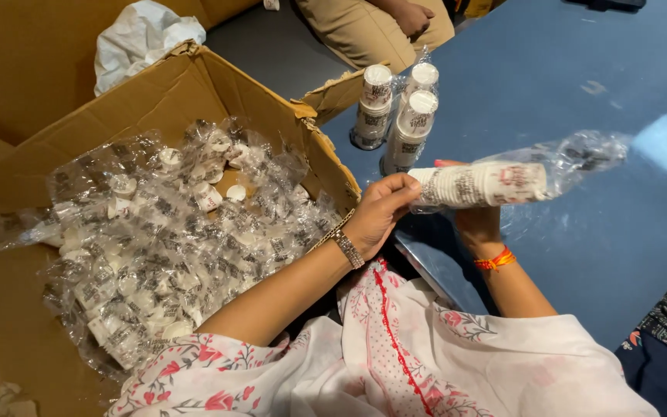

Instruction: The person organizes and stacks small white paper cups from a large cardboard box, occasionally placing stacks into clear plastic bags by hand.

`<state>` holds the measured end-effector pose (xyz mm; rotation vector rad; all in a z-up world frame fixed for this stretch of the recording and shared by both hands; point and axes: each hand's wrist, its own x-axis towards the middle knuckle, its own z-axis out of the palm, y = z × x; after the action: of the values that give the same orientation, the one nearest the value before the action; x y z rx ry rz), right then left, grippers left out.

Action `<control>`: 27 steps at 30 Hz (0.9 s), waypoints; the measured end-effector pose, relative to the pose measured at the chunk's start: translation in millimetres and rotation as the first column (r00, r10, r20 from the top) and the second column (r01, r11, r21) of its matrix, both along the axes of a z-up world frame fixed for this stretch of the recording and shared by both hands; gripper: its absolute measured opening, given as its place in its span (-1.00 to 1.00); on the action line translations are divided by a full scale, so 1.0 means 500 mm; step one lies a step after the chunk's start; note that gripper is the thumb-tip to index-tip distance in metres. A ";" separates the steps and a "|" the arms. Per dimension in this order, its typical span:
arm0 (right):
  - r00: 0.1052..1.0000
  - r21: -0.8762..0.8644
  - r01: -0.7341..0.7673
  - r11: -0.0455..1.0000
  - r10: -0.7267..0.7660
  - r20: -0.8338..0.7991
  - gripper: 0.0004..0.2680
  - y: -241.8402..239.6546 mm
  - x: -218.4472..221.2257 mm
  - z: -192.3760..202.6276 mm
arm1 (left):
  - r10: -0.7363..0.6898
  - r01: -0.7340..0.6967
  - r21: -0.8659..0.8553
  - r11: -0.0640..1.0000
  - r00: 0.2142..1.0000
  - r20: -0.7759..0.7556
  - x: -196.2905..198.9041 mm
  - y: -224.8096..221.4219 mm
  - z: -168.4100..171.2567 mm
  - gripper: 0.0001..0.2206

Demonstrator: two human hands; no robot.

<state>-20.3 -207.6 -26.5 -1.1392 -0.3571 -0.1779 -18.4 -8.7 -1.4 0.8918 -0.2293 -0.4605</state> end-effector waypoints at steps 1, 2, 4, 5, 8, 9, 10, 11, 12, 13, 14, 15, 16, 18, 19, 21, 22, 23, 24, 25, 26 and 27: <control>1.000 0.001 0.000 1.000 0.000 -0.002 -0.68 0.001 0.001 -0.006 | 0.000 0.000 0.001 1.000 1.000 -0.002 -0.001 0.002 0.003 -0.91; 0.999 -0.057 0.045 0.997 -0.043 0.024 -0.71 0.002 0.003 -0.012 | -0.024 0.024 -0.001 1.000 1.000 0.012 -0.002 0.004 0.006 -0.91; 0.995 -0.115 0.093 0.989 -0.087 0.054 -0.74 0.002 0.005 -0.020 | -0.050 0.050 -0.003 0.999 0.998 0.029 -0.002 0.004 0.005 -0.91; 0.997 -0.091 0.068 0.994 -0.063 0.054 -0.75 0.003 0.006 -0.024 | -0.060 0.060 -0.001 0.998 0.997 0.046 -0.001 0.006 0.000 -0.90; 0.993 -0.145 0.078 0.986 -0.064 0.102 -0.78 0.013 -0.003 -0.005 | -0.068 0.069 -0.003 0.998 0.994 0.083 0.001 0.010 0.000 -0.87; 0.986 -0.223 0.114 0.968 -0.082 0.148 -0.80 0.017 -0.010 0.005 | -0.064 0.065 -0.009 0.998 0.993 0.098 0.000 0.010 0.001 -0.86; 0.986 -0.223 0.115 0.968 -0.083 0.147 -0.80 0.022 -0.014 0.011 | -0.065 0.066 -0.009 0.998 0.993 0.098 0.000 0.010 -0.001 -0.86; 0.985 -0.249 0.115 0.962 -0.077 0.155 -0.79 0.028 -0.018 0.018 | -0.055 0.058 -0.032 0.998 0.993 0.105 0.001 0.010 -0.002 -0.86; 0.984 -0.275 0.114 0.954 -0.071 0.163 -0.78 0.033 -0.021 0.025 | -0.044 0.051 -0.055 0.997 0.993 0.111 0.002 0.010 -0.003 -0.86; 0.984 -0.277 0.114 0.954 -0.070 0.164 -0.78 0.036 -0.023 0.026 | -0.044 0.051 -0.057 0.997 0.993 0.112 -0.004 0.011 0.012 -0.86; 0.988 -0.310 0.114 0.944 -0.075 0.136 -0.76 0.039 -0.025 0.028 | -0.048 0.054 -0.077 0.996 0.996 0.075 -0.011 0.012 0.026 -0.86; 0.991 -0.346 0.113 0.932 -0.078 0.112 -0.73 0.039 -0.024 0.032 | -0.052 0.056 -0.103 0.993 0.998 0.040 -0.015 0.011 0.042 -0.87; 0.990 -0.351 0.113 0.930 -0.076 0.116 -0.73 0.040 -0.022 0.036 | -0.051 0.055 -0.108 0.993 0.998 0.045 -0.010 0.014 0.031 -0.87; 0.994 -0.437 0.102 0.894 -0.080 0.070 -0.67 0.033 -0.017 0.046 | -0.030 0.033 -0.067 0.997 0.998 0.047 0.000 0.011 0.005 -0.85; 0.995 -0.453 0.097 0.886 -0.073 0.070 -0.67 0.030 -0.013 0.045 | -0.023 0.027 -0.086 0.996 0.999 0.047 0.006 0.008 0.000 -0.85; 0.995 -0.422 0.068 0.904 -0.093 -0.039 -0.68 0.028 -0.008 0.038 | 0.006 -0.010 0.018 1.000 0.983 0.184 0.016 0.006 -0.014 -0.82; 0.995 -0.436 0.060 0.898 -0.087 -0.042 -0.68 0.034 -0.016 0.042 | 0.015 -0.016 0.003 1.000 0.984 0.179 0.015 0.001 -0.013 -0.82; 0.994 -0.381 0.053 0.923 -0.085 -0.067 -0.71 0.044 -0.022 0.046 | 0.004 -0.015 0.044 0.999 0.971 0.240 0.015 0.002 -0.012 -0.84; 0.992 -0.326 0.047 0.944 -0.082 -0.093 -0.74 0.055 -0.028 0.050 | -0.010 -0.017 0.086 0.996 0.954 0.299 0.015 0.002 -0.009 -0.85; 0.993 -0.331 0.041 0.943 -0.075 -0.092 -0.74 0.057 -0.030 0.045 | -0.002 -0.024 0.081 0.996 0.954 0.300 0.006 0.004 0.005 -0.85; 0.995 -0.306 0.044 0.951 -0.070 -0.073 -0.76 0.059 -0.031 0.039 | -0.004 -0.063 0.185 0.981 0.940 0.341 -0.002 0.006 0.019 -0.85; 0.997 -0.282 0.045 0.958 -0.062 -0.053 -0.78 0.061 -0.031 0.036 | -0.009 -0.108 0.283 0.953 0.924 0.381 -0.010 0.007 0.034 -0.86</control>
<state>-35.6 -177.3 -8.7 -1.4334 -0.3029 -0.1421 -23.2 -5.1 15.7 1.2831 -0.4999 -0.2730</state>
